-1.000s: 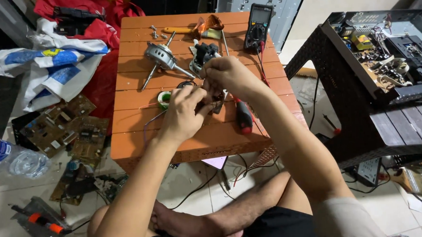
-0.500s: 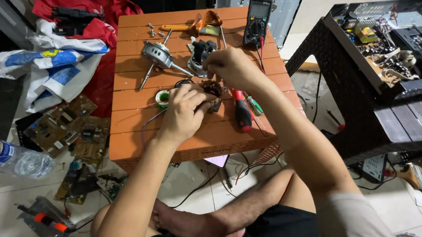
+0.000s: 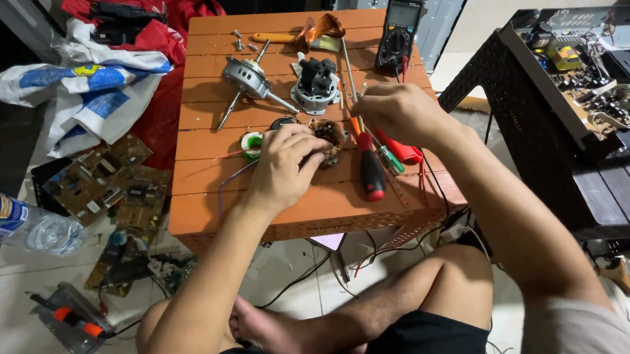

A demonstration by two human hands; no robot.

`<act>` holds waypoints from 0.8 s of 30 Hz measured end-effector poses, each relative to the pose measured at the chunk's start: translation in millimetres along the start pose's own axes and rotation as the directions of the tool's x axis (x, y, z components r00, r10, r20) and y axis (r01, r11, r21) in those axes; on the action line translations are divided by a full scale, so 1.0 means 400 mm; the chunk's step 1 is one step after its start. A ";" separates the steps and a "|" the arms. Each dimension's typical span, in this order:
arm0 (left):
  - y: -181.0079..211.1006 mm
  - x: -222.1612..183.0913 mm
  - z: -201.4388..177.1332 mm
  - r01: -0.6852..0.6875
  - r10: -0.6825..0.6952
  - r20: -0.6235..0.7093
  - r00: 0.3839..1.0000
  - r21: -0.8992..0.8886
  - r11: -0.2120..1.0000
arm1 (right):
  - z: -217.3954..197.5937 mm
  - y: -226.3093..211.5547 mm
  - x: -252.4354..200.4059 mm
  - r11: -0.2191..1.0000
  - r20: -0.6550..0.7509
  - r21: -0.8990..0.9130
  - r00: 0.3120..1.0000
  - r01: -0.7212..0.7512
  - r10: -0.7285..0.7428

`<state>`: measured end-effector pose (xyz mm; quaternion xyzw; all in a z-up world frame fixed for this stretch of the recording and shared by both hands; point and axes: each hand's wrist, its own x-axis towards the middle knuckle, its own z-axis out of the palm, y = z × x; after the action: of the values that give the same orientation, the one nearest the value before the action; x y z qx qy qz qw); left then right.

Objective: Twisting wire ends and assembling components of a small electric motor on a low table.

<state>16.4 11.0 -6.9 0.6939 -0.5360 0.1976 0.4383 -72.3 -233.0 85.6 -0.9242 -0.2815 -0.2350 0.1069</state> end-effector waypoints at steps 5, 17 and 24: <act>0.016 0.006 -0.009 0.028 -0.028 0.011 1.000 -0.024 0.999 | -0.016 -0.023 -0.051 0.994 0.065 -0.102 0.998 0.028 -0.021; 0.013 0.005 -0.009 0.028 -0.027 0.021 0.999 -0.045 0.999 | 0.032 0.039 -0.100 0.797 0.006 -0.604 1.000 0.023 -0.024; 0.010 0.003 -0.007 0.040 -0.039 0.025 0.999 -0.043 0.998 | -0.027 0.025 -0.106 0.830 -0.194 -0.534 0.979 -0.160 0.064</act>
<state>13.5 12.6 -2.9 0.6970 -0.5317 0.1687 0.4506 -101.5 -264.8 73.3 -0.9079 -0.1379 -0.3758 -0.1245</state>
